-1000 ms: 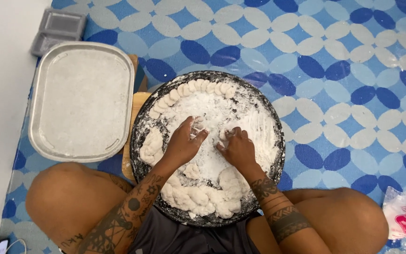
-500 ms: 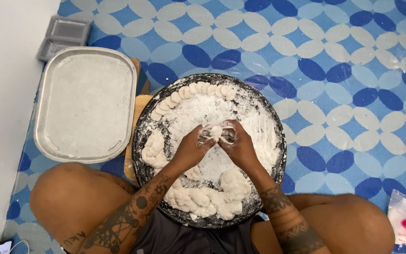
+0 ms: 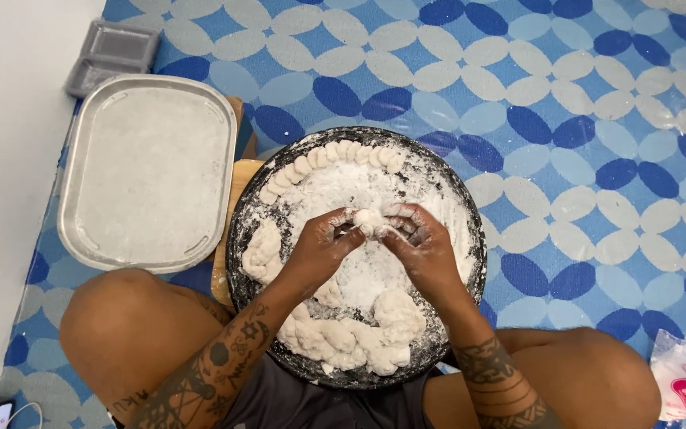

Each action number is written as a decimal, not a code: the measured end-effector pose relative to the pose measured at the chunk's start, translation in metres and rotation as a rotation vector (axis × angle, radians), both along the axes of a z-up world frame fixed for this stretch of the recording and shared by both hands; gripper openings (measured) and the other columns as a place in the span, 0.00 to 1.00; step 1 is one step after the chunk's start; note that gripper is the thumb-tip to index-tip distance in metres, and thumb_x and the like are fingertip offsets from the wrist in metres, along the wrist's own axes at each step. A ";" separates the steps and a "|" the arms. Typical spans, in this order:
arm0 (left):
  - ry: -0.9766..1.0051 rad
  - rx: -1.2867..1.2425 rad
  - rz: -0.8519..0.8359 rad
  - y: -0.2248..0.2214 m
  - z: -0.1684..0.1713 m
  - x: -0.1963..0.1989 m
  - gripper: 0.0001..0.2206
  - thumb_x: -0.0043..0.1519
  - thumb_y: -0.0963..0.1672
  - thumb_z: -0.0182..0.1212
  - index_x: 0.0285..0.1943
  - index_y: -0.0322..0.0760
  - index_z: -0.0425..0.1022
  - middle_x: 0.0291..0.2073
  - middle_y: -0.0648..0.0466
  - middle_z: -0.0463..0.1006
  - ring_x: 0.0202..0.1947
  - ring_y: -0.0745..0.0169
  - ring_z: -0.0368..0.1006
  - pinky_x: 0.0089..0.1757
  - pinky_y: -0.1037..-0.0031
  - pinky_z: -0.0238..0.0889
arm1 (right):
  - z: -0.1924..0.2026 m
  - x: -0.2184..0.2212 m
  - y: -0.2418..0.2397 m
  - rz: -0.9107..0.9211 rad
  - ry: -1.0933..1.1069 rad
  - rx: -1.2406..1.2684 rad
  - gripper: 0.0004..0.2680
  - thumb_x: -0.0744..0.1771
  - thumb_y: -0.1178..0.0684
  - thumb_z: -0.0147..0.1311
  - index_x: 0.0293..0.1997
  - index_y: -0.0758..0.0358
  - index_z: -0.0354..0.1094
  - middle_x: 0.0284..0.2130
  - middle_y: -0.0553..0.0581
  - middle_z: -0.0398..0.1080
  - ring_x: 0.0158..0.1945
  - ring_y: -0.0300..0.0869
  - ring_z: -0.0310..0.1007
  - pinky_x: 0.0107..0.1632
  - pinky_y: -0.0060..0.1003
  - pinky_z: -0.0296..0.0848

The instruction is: The person is hand-kneading and coating small pieces of dough in a large bowl of flour.

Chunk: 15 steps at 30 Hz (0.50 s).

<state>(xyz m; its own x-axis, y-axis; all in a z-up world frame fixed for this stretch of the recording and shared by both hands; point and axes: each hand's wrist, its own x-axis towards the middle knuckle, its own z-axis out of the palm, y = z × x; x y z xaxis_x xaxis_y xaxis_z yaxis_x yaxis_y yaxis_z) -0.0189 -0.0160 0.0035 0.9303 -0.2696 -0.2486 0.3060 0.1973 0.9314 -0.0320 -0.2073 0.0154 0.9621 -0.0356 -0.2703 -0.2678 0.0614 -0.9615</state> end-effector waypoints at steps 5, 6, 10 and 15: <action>-0.031 -0.033 -0.006 0.013 -0.018 0.004 0.16 0.64 0.49 0.63 0.50 0.32 0.80 0.43 0.45 0.82 0.48 0.58 0.74 0.53 0.63 0.66 | 0.025 0.006 0.011 -0.042 -0.010 0.039 0.18 0.61 0.66 0.61 0.57 0.72 0.66 0.43 0.67 0.74 0.47 0.51 0.76 0.55 0.48 0.76; -0.060 0.011 0.036 0.010 -0.004 0.005 0.11 0.61 0.45 0.68 0.47 0.31 0.81 0.38 0.47 0.83 0.44 0.61 0.75 0.50 0.66 0.68 | 0.027 0.005 0.014 -0.025 -0.014 0.042 0.18 0.60 0.67 0.61 0.55 0.72 0.67 0.41 0.65 0.74 0.46 0.48 0.76 0.54 0.46 0.78; -0.031 0.159 0.057 0.019 0.017 0.011 0.08 0.65 0.43 0.62 0.40 0.32 0.81 0.31 0.49 0.81 0.39 0.65 0.71 0.46 0.69 0.66 | 0.021 -0.007 0.014 -0.096 0.292 -0.147 0.31 0.63 0.45 0.61 0.69 0.73 0.50 0.61 0.83 0.60 0.65 0.71 0.60 0.67 0.63 0.60; 0.095 0.342 0.050 0.016 0.012 0.009 0.18 0.70 0.46 0.52 0.52 0.20 0.74 0.37 0.34 0.79 0.41 0.44 0.77 0.53 0.55 0.63 | 0.006 -0.011 0.016 0.087 -0.003 -0.120 0.17 0.63 0.66 0.56 0.58 0.73 0.66 0.44 0.75 0.74 0.49 0.63 0.76 0.58 0.57 0.72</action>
